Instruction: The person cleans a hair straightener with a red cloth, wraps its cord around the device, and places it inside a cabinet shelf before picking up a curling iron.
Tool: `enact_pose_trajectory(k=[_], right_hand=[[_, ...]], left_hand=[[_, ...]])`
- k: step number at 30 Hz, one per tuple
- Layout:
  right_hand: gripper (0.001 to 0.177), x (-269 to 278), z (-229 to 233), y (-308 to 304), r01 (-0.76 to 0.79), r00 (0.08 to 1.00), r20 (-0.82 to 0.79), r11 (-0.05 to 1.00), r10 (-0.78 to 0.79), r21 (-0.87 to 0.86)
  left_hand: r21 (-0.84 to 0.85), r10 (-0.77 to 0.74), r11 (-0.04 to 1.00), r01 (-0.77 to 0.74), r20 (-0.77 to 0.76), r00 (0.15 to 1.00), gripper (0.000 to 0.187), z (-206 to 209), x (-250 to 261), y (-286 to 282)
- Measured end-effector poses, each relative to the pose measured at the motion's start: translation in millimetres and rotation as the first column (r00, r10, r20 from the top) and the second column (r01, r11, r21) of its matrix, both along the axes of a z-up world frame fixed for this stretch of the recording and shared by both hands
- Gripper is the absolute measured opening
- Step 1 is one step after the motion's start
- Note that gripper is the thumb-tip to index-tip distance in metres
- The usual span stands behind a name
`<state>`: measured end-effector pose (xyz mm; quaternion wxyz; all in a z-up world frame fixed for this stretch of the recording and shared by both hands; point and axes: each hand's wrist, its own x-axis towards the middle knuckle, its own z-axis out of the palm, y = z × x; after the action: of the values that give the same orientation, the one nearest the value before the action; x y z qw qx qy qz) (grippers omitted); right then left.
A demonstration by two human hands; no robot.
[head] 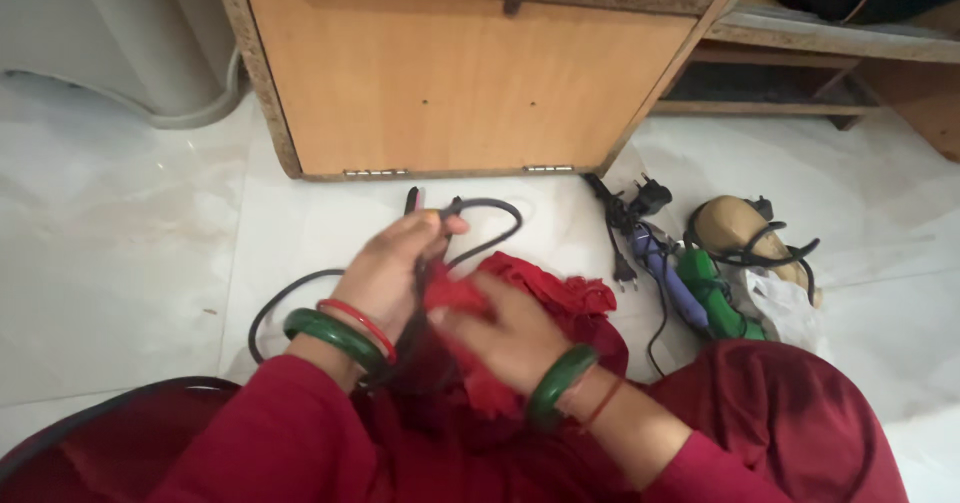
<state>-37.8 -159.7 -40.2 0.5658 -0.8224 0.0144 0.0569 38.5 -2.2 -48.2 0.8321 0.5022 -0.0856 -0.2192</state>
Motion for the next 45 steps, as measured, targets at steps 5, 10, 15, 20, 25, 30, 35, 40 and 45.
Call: enact_pose_trajectory(k=[5, 10, 15, 20, 25, 30, 35, 40, 45], right_hand=[[0.024, 1.0, 9.2, 6.1, -0.102, 0.995, -0.023, 0.992, 0.101, -0.070], [0.029, 10.7, 8.7, -14.6, -0.039, 0.992, -0.107, 0.971, 0.066, 0.234], [0.032, 13.6, 21.0, -41.8, 0.109, 0.975, -0.220, 0.883, -0.006, 0.456], [0.034, 14.7, 30.3, -60.6, 0.202, 0.954, -0.299, 0.769, -0.015, 0.606], [0.039, 7.3, 45.2, -76.7, 0.036, 0.971, -0.191, 0.705, 0.142, 0.709], [0.047, 3.4, 54.5, -103.3, 0.058, 0.974, -0.188, 0.672, 0.123, 0.739], [0.043, 15.6, 44.1, -130.7, 0.267, 0.933, -0.335, 0.880, -0.133, 0.392], [0.048, 13.0, 43.5, -120.3, 0.222, 0.974, -0.107, 0.945, -0.202, 0.239], [0.041, 10.4, 44.0, -83.6, -0.237, 0.970, 0.002, 0.943, 0.244, -0.236]], left_hand=[[0.302, -0.027, 0.953, -0.006, 0.104, 0.994, 0.038, 4.2, -10.7, 3.5], [0.530, 0.051, 0.805, -0.267, 0.386, 0.921, 0.030, -4.3, -4.3, 6.1], [0.972, -0.433, 0.102, -0.213, 0.236, 0.870, 0.039, -15.9, -6.2, 14.4], [0.924, -0.703, 0.060, -0.378, 0.308, 0.641, 0.060, -18.6, -20.7, -11.2], [0.775, -0.823, 0.195, -0.601, 0.463, 0.330, 0.039, -33.6, -17.1, -22.6], [0.708, -0.857, 0.195, -0.679, 0.459, 0.233, 0.027, -21.2, -18.2, -23.4], [0.805, -0.848, 0.072, -0.589, 0.361, 0.389, 0.024, 2.6, -23.2, -20.7], [0.941, -0.707, 0.016, -0.338, 0.249, 0.661, 0.046, 13.3, -22.1, -18.3], [0.981, -0.678, 0.057, -0.187, 0.176, 0.714, 0.085, 13.8, -25.0, -19.6]])
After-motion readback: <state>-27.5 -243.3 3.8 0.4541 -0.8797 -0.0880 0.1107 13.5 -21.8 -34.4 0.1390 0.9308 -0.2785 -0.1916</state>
